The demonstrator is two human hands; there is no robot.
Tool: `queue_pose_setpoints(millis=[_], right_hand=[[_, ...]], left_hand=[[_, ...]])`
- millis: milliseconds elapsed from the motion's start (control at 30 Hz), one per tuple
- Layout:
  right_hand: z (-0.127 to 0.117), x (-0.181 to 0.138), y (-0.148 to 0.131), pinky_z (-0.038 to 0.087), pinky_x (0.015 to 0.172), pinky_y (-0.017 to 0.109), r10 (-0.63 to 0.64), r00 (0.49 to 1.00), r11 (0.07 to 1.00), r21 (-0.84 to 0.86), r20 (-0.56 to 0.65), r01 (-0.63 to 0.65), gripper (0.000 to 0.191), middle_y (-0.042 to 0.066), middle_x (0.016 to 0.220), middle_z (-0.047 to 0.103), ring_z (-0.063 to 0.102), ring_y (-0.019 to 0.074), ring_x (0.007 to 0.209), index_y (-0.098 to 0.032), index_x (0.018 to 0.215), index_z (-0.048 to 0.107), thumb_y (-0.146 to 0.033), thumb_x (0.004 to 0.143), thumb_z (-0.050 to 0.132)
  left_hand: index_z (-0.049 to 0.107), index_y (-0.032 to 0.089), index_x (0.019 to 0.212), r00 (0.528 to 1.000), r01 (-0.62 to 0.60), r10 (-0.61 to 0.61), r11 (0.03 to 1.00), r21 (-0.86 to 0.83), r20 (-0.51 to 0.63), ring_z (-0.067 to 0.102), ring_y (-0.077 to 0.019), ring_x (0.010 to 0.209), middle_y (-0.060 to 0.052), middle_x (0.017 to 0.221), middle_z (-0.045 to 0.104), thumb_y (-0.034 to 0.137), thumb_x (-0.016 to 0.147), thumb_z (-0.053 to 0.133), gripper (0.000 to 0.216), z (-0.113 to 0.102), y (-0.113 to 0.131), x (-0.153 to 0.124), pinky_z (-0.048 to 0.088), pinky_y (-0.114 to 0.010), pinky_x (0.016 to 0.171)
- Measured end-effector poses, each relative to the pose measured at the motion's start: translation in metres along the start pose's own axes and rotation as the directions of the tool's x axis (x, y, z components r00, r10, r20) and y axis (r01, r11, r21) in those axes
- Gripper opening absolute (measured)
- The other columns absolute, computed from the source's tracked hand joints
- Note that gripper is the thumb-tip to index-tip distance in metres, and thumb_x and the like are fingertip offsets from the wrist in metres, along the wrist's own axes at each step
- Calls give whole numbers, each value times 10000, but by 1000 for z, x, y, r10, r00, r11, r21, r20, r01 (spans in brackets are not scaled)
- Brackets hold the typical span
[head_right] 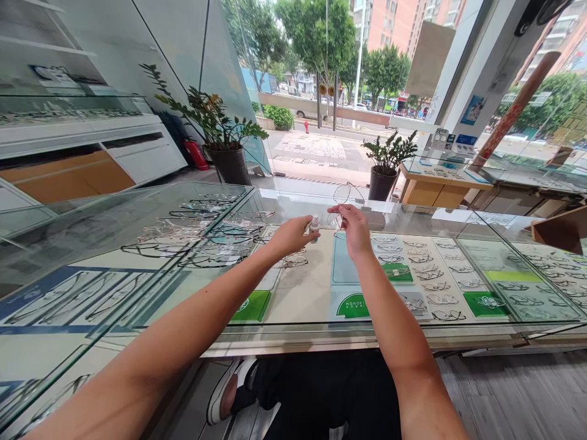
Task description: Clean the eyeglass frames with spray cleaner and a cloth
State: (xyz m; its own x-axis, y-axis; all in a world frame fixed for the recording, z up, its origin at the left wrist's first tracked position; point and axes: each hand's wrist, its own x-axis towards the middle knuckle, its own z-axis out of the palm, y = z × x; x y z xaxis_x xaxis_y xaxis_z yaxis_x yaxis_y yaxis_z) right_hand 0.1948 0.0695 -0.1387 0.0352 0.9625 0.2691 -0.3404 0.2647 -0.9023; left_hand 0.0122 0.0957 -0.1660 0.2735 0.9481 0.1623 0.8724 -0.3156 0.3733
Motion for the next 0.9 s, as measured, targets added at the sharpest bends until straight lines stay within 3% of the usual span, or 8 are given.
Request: queue_pose_setpoints(millis=[533,600,700,800,900], right_hand=[[-1,0,2,427,683,316,15,1000,998,-60,13,-14,177,30,867,764,587,174,769,-239,756,703,-415,747,692],[-1,0,3,430,688,320,1,1000,997,-80,18,0,180,34,867,762,600,184,795,-240,757,704,-419,754,683],[-1,0,3,429,690,322,-13,1000,996,-93,18,15,173,33,864,761,608,194,834,-243,753,712,-414,760,681],[0,-1,2,409,671,320,-18,1000,993,-117,17,20,173,29,863,764,579,184,794,-243,748,716,-410,771,683],[0,-2,1,397,657,320,-11,1000,990,-142,22,14,179,27,875,770,540,169,741,-241,743,716,-411,779,675]], left_hand=[[595,194,1017,998,21,-22,1000,-16,-64,644,-306,957,-112,1037,702,376,914,608,209,2,-2,2,391,-348,688],[606,193,1050,992,14,-23,997,-72,-123,640,-308,973,-113,1052,698,402,922,599,245,2,-2,2,428,-362,729],[610,191,1148,949,-14,-44,983,-183,-311,620,-319,1073,-126,1142,659,391,917,601,305,1,-1,1,479,-404,848],[610,176,1207,867,-104,-30,965,-240,-497,575,-315,1155,-146,1216,556,210,870,577,340,-2,1,-1,481,-451,975],[581,173,1289,819,-217,36,943,-251,-572,553,-286,1145,-141,1223,467,71,819,498,488,-3,6,-5,475,-465,1026]])
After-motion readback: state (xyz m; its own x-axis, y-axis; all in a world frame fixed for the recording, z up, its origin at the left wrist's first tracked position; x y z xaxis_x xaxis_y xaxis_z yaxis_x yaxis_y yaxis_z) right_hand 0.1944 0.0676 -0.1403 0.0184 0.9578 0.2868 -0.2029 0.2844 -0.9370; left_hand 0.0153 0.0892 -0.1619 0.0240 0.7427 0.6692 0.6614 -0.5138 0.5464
